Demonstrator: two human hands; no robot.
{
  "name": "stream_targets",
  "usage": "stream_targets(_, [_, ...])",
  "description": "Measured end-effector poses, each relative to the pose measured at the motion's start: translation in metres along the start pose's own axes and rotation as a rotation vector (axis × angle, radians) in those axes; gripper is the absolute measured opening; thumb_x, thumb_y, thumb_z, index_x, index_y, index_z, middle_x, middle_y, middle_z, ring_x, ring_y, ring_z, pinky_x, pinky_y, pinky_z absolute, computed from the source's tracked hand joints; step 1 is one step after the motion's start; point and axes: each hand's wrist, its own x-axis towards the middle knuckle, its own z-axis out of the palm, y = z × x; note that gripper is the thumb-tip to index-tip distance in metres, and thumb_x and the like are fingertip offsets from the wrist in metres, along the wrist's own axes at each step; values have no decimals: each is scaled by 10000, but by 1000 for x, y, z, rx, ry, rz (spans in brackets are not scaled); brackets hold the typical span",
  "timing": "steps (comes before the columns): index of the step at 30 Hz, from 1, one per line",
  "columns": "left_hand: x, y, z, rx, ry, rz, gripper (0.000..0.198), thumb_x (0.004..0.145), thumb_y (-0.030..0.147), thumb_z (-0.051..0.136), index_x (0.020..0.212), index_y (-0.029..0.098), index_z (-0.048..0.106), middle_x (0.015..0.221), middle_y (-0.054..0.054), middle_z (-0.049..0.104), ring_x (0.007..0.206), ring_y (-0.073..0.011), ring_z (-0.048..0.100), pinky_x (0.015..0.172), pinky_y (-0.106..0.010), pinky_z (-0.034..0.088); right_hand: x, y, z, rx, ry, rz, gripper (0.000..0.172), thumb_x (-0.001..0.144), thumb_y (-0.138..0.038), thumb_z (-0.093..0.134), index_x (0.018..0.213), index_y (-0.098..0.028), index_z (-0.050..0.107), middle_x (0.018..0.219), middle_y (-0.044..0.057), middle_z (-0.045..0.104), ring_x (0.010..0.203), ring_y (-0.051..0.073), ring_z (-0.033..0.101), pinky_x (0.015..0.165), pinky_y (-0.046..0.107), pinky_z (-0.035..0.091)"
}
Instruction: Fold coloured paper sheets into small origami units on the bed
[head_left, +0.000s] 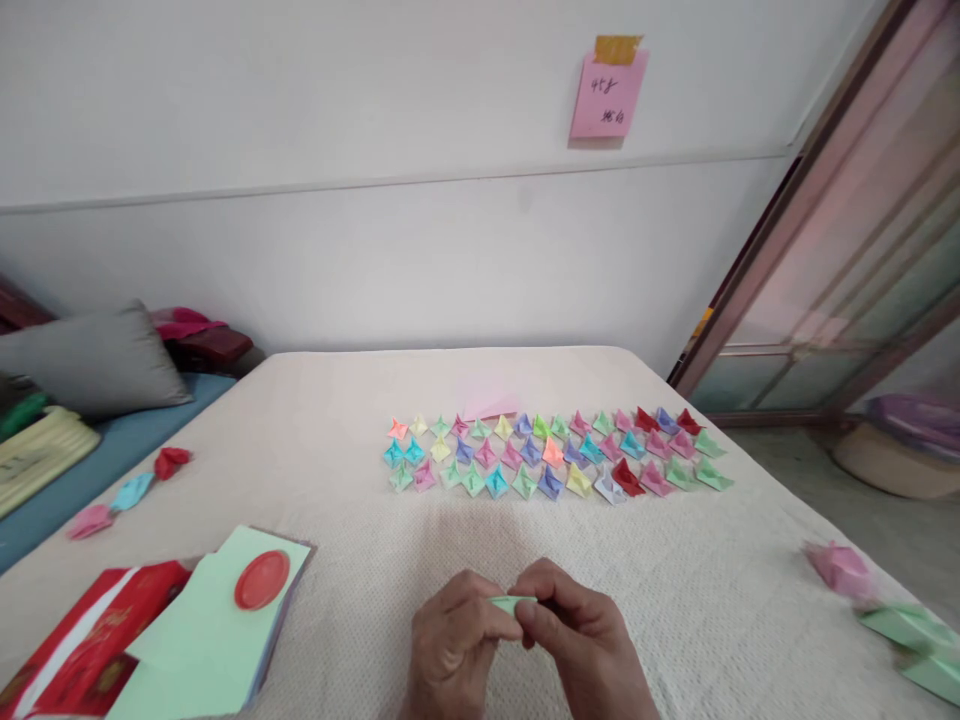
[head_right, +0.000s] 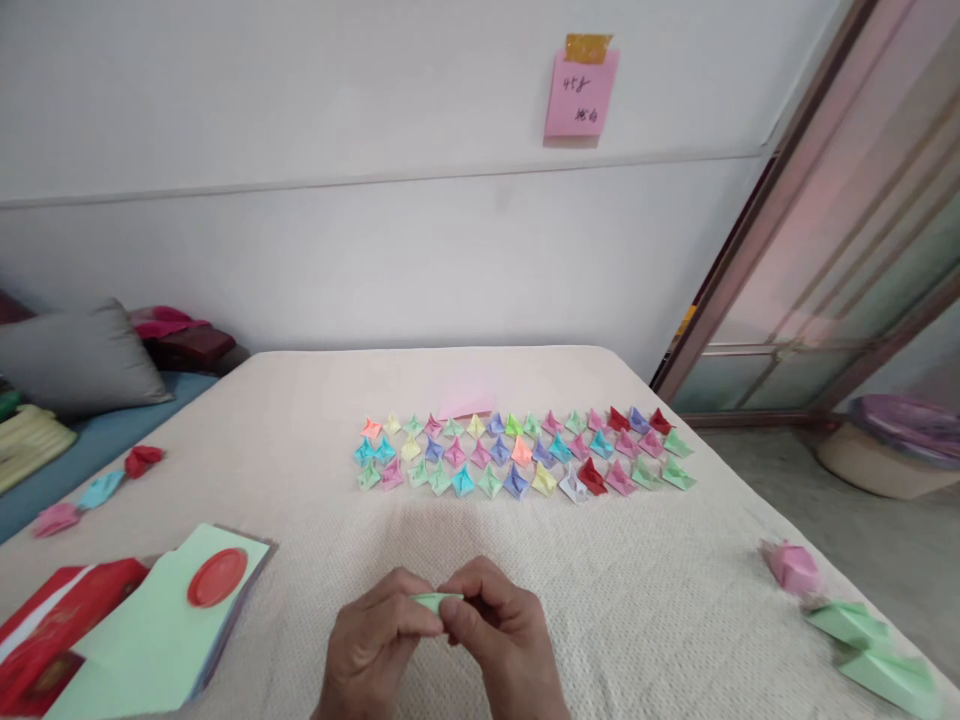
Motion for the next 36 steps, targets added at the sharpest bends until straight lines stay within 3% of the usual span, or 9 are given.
stream_targets(5, [3, 4, -6, 34, -93, -10, 219, 901, 173, 488, 873, 237, 695, 772, -45, 656, 678, -151, 606, 624, -241, 458, 1, -6, -3, -53, -28, -4, 77, 694, -282, 726, 650, -219, 733, 598, -15, 513, 569, 130, 445, 559, 269, 335])
stream_targets(9, [2, 4, -8, 143, -12, -31, 198, 893, 155, 488, 1006, 250, 620, 752, -16, 652, 648, -141, 595, 597, -215, 446, 1, -11, -3, -26, -33, 29, 68, 682, -274, 734, 644, -217, 730, 613, -11, 528, 590, 133, 452, 574, 267, 345])
stream_targets(16, [-2, -6, -9, 331, -101, 170, 346, 859, 90, 484, 1155, 252, 562, 787, -52, 683, 678, -183, 615, 621, -267, 473, 0, -5, -3, 36, 18, 151, 157, 607, -317, 781, 671, -198, 702, 546, -22, 529, 564, 123, 432, 556, 245, 339])
stream_targets(21, [-12, -9, 4, 327, 184, -25, 189, 870, 252, 543, 1014, 271, 664, 899, -58, 719, 787, -202, 676, 697, -269, 507, 0, -9, -2, -2, 31, 174, 171, 584, -301, 800, 662, -197, 688, 526, -28, 535, 544, 120, 438, 546, 245, 334])
stream_targets(23, [-13, -7, 7, 323, 227, -111, 165, 864, 309, 555, 972, 268, 672, 968, -55, 718, 832, -203, 683, 737, -265, 504, 0, -11, -2, -32, 30, 160, 167, 592, -304, 795, 646, -194, 682, 517, -31, 525, 537, 118, 435, 539, 245, 330])
stream_targets(29, [-5, 6, 3, 79, 91, -259, 224, 899, 350, 481, 1092, 242, 518, 889, -44, 739, 726, -170, 662, 701, -258, 490, 0, -18, 0, -131, 19, 64, 197, 651, -325, 761, 563, -199, 638, 509, -22, 535, 535, 127, 437, 529, 255, 335])
stream_targets(36, [1, 13, -3, -167, 15, -387, 373, 873, 430, 504, 1171, 206, 483, 955, -95, 700, 774, -193, 604, 746, -319, 478, 1, -18, -3, -144, -27, -45, 186, 689, -317, 748, 575, -215, 641, 591, -5, 573, 590, 157, 514, 565, 275, 382])
